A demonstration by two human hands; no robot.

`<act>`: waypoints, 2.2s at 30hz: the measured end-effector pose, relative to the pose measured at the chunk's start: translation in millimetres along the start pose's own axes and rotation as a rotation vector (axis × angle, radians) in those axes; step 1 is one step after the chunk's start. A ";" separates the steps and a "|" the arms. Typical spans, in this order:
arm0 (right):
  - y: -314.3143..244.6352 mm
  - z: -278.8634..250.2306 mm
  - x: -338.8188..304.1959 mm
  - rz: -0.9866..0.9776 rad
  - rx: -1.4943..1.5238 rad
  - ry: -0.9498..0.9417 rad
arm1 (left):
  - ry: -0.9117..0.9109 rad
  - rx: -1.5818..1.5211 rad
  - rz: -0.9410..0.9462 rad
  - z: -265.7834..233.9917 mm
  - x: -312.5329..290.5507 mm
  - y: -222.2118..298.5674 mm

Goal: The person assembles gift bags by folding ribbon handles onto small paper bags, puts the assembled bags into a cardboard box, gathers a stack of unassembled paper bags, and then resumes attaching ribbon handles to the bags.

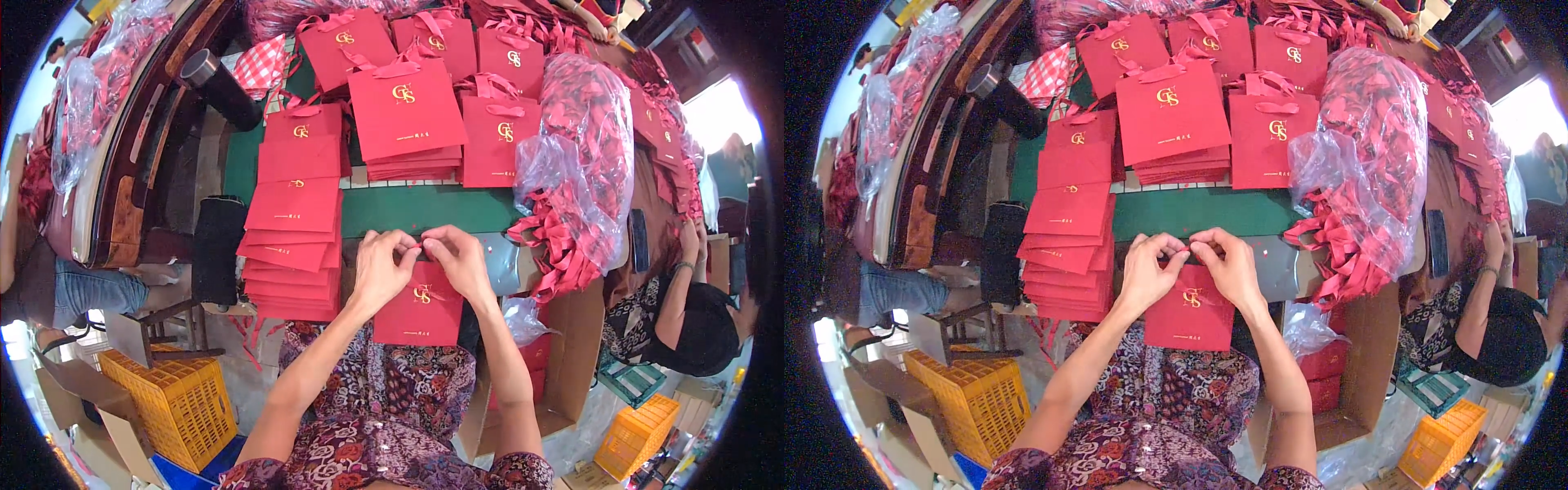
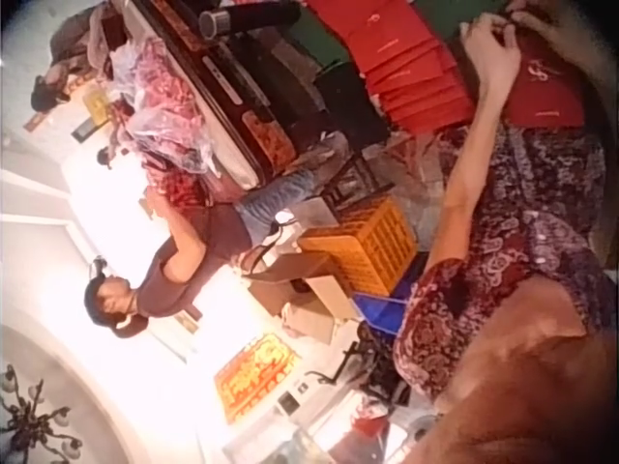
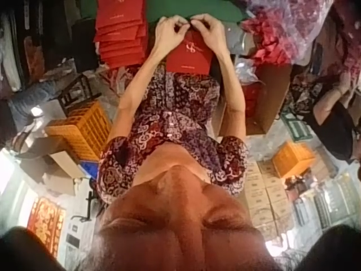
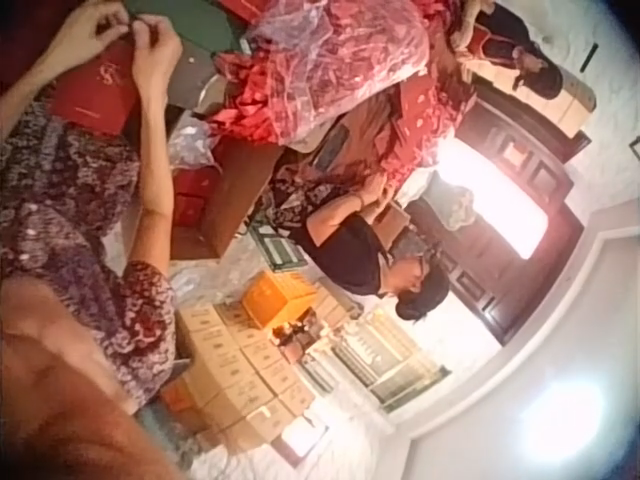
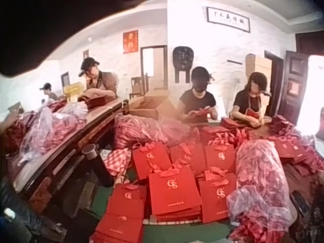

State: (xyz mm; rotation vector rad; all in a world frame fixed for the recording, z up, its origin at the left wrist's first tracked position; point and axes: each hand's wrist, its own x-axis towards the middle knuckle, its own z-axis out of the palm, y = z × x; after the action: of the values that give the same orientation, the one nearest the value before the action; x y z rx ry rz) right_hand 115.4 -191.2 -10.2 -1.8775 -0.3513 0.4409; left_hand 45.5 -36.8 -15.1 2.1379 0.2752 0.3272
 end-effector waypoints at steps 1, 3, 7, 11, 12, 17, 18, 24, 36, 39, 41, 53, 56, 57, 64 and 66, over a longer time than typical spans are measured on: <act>2.0 1.3 -0.2 -0.003 0.046 0.002 | -0.003 -0.007 0.003 0.1 0.5 -0.1; 2.2 2.8 -0.1 -0.006 0.091 0.004 | -0.005 -0.013 0.006 -0.2 0.7 0.1; -2.2 1.3 -0.5 -0.037 0.065 -0.014 | -0.043 -0.014 0.013 -1.3 0.9 2.9; 0.7 -5.8 -4.9 -0.030 0.170 0.045 | 0.013 0.012 0.163 -9.2 -2.2 5.5; -0.6 -11.5 -7.8 0.036 0.292 0.043 | 0.042 -0.065 0.180 -11.1 -6.3 -0.2; 14.4 -35.4 -14.8 0.092 0.498 0.196 | -0.392 -0.199 -0.112 -34.6 -25.5 13.5; 19.4 -37.5 -15.6 0.096 0.532 0.223 | -0.436 -0.185 -0.056 -31.0 -29.8 5.7; 16.1 -45.9 0.0 0.068 0.472 0.457 | -0.566 -0.230 -0.097 -54.6 -51.4 26.0; 16.3 -23.3 -40.3 -0.197 -0.148 0.563 | -0.349 -0.167 -0.145 -81.1 -48.5 34.0; -9.3 6.6 -60.5 -0.123 0.074 0.194 | -0.301 -0.153 -0.106 -88.3 -43.4 48.0; -23.0 15.7 -62.7 -0.169 0.118 0.100 | -0.252 -0.028 -0.004 -88.9 -37.1 58.5; 17.8 -75.4 -73.8 -0.174 -0.806 0.697 | -0.135 0.439 0.233 -48.6 -59.7 83.1; 28.4 -94.9 -75.9 -0.125 -0.917 0.734 | -0.227 0.384 0.219 -22.7 -78.7 73.5; 35.4 -99.1 -75.8 -0.118 -0.943 0.737 | -0.269 0.370 0.191 -15.9 -82.5 71.9; 46.1 -106.7 -72.7 -0.106 -0.979 0.712 | -0.216 0.271 0.269 -4.1 -57.4 43.4; 45.9 -103.9 -72.9 -0.078 -1.015 0.703 | -0.198 0.296 0.318 -4.1 -38.7 33.1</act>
State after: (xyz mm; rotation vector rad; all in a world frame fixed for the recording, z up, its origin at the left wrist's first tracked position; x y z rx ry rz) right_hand 100.2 -325.3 -11.6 -2.8138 -0.1616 -0.5845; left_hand 10.1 -64.2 9.7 2.4890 -0.1422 0.2649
